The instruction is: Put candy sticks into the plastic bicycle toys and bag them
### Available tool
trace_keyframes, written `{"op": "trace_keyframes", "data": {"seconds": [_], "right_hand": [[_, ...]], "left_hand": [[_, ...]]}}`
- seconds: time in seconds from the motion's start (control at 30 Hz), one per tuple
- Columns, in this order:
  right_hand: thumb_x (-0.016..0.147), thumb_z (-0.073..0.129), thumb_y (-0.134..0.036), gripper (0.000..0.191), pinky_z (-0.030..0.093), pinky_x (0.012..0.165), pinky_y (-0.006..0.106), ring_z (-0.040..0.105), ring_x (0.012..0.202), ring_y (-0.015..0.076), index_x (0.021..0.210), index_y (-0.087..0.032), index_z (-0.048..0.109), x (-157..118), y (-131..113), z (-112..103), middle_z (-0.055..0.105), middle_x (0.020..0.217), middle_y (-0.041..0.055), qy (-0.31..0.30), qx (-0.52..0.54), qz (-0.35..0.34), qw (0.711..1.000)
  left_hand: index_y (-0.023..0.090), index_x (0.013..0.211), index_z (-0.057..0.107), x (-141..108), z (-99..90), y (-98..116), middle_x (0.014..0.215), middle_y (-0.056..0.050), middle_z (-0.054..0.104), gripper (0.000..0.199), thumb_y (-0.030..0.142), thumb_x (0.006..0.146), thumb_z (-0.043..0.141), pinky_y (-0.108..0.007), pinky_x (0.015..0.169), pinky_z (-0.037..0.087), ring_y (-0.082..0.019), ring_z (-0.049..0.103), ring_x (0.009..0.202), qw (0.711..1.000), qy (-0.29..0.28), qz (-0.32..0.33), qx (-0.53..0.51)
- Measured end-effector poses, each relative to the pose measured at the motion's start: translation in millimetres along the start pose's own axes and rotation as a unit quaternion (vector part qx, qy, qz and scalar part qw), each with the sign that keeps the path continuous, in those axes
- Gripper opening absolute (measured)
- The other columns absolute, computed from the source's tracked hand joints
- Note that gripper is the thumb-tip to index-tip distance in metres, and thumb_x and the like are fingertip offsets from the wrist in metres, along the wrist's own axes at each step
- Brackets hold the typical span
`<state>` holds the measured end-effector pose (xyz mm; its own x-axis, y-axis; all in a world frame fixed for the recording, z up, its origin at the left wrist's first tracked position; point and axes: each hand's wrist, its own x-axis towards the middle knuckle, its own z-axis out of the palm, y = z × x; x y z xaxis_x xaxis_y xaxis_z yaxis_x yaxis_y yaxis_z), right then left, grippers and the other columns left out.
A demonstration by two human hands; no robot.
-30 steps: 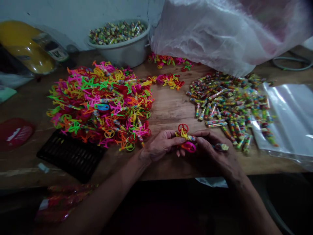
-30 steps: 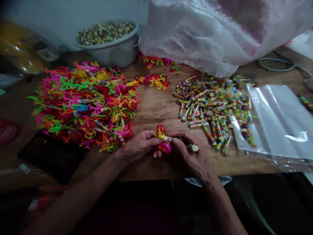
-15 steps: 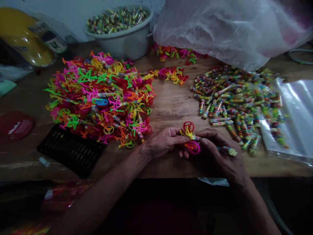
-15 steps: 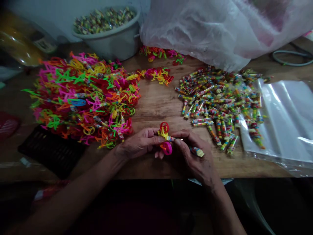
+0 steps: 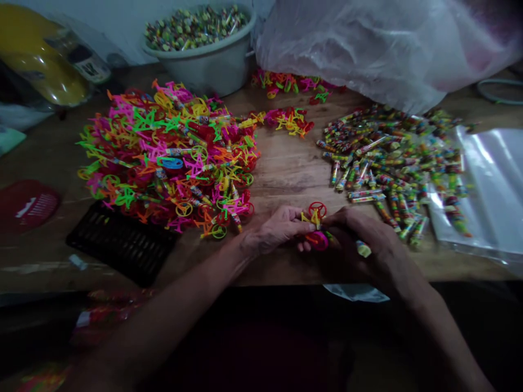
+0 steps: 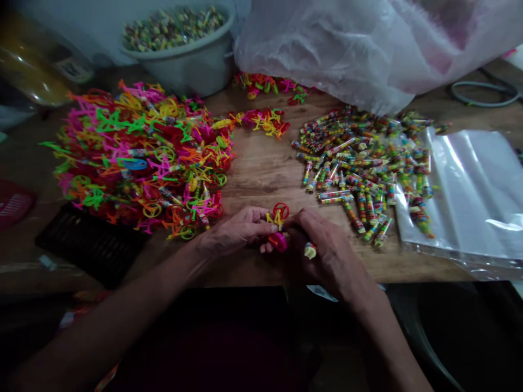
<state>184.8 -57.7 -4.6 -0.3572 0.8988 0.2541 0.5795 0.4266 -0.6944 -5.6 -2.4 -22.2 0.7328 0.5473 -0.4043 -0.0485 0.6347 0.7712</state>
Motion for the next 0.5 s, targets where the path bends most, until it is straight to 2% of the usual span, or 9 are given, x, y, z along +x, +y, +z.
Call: {"op": "trace_keyframes", "data": {"seconds": [0.17, 0.23, 0.27, 0.33, 0.37, 0.4, 0.43, 0.47, 0.5], "right_hand": [[0.084, 0.05, -0.014, 0.02, 0.049, 0.067, 0.027, 0.061, 0.078, 0.0167, 0.099, -0.021, 0.059, -1.0, -1.4, 1.8, 0.064, 0.086, 0.0035, 0.001, -0.017, 0.008, 1.0], [0.084, 0.05, -0.015, 0.019, 0.051, 0.069, 0.027, 0.062, 0.081, 0.017, 0.099, -0.022, 0.059, -1.8, -2.4, 6.1, 0.065, 0.089, 0.0037, 0.018, -0.011, 0.008, 1.0], [0.085, 0.049, -0.016, 0.021, 0.052, 0.071, 0.027, 0.063, 0.085, 0.0176, 0.102, -0.023, 0.059, -1.8, -2.2, 9.0, 0.066, 0.094, 0.0044, 0.036, -0.008, 0.011, 0.999], [0.088, 0.049, -0.023, 0.03, 0.055, 0.078, 0.029, 0.064, 0.096, 0.0193, 0.117, -0.024, 0.055, -0.5, 0.2, 15.9, 0.065, 0.109, 0.0069, 0.143, 0.001, 0.018, 0.99], [0.088, 0.049, -0.027, 0.035, 0.056, 0.078, 0.028, 0.064, 0.099, 0.0193, 0.123, -0.024, 0.052, 0.9, 2.3, 19.3, 0.063, 0.117, 0.0072, 0.179, 0.006, 0.053, 0.982], [0.089, 0.048, -0.031, 0.036, 0.056, 0.076, 0.026, 0.065, 0.097, 0.0185, 0.124, -0.025, 0.052, 2.6, 4.5, 22.5, 0.063, 0.118, 0.0065, 0.206, 0.009, 0.087, 0.975], [0.089, 0.049, -0.034, 0.034, 0.057, 0.075, 0.024, 0.066, 0.094, 0.0181, 0.121, -0.025, 0.055, 4.2, 6.6, 25.5, 0.065, 0.114, 0.0056, 0.23, 0.009, 0.113, 0.967], [0.089, 0.049, -0.035, 0.031, 0.057, 0.073, 0.023, 0.068, 0.09, 0.0176, 0.116, -0.025, 0.059, 5.7, 8.5, 28.2, 0.068, 0.108, 0.0047, 0.242, 0.009, 0.13, 0.961], [0.088, 0.05, -0.035, 0.027, 0.057, 0.07, 0.021, 0.069, 0.085, 0.0173, 0.108, -0.024, 0.064, 6.9, 10.0, 31.1, 0.071, 0.1, 0.004, 0.242, 0.008, 0.13, 0.962]], "left_hand": [[0.007, 0.086, 0.059, 1.7, 3.3, -6.2, 0.069, -0.008, 0.066, 0.029, 0.027, 0.07, 0.072, -0.018, 0.049, 0.045, -0.008, 0.057, 0.049, 1.0, 0.01, 0.006, 0.001], [0.008, 0.086, 0.059, 0.9, 7.2, -3.9, 0.067, -0.007, 0.065, 0.031, 0.031, 0.069, 0.071, -0.019, 0.047, 0.044, -0.009, 0.056, 0.048, 0.999, 0.032, 0.01, 0.003], [0.008, 0.086, 0.06, -0.3, 7.9, 0.9, 0.065, -0.006, 0.065, 0.031, 0.033, 0.07, 0.069, -0.019, 0.045, 0.043, -0.009, 0.055, 0.046, 0.999, 0.05, 0.013, 0.01], [0.01, 0.085, 0.06, -7.0, 4.3, 21.2, 0.066, -0.005, 0.064, 0.03, 0.038, 0.073, 0.064, -0.019, 0.044, 0.041, -0.01, 0.055, 0.047, 0.993, 0.1, 0.041, 0.054], [0.011, 0.082, 0.06, -14.0, -0.4, 37.2, 0.067, -0.005, 0.065, 0.029, 0.039, 0.074, 0.063, -0.02, 0.046, 0.041, -0.01, 0.056, 0.049, 0.983, 0.143, 0.073, 0.093], [0.012, 0.08, 0.06, -23.8, -6.7, 56.7, 0.069, -0.005, 0.065, 0.029, 0.04, 0.074, 0.062, -0.021, 0.049, 0.042, -0.011, 0.057, 0.053, 0.966, 0.187, 0.112, 0.142], [0.013, 0.079, 0.06, -36.1, -14.3, 78.9, 0.07, -0.005, 0.066, 0.028, 0.041, 0.075, 0.061, -0.021, 0.053, 0.043, -0.012, 0.058, 0.057, 0.933, 0.25, 0.162, 0.2], [0.014, 0.081, 0.06, -50.1, -22.8, 102.6, 0.071, -0.004, 0.066, 0.028, 0.042, 0.077, 0.06, -0.021, 0.055, 0.043, -0.012, 0.058, 0.059, 0.888, 0.315, 0.199, 0.269], [0.015, 0.08, 0.061, -64.3, -31.9, 126.6, 0.069, -0.003, 0.065, 0.028, 0.043, 0.077, 0.059, -0.021, 0.054, 0.041, -0.012, 0.057, 0.058, 0.825, 0.383, 0.229, 0.346]]}}
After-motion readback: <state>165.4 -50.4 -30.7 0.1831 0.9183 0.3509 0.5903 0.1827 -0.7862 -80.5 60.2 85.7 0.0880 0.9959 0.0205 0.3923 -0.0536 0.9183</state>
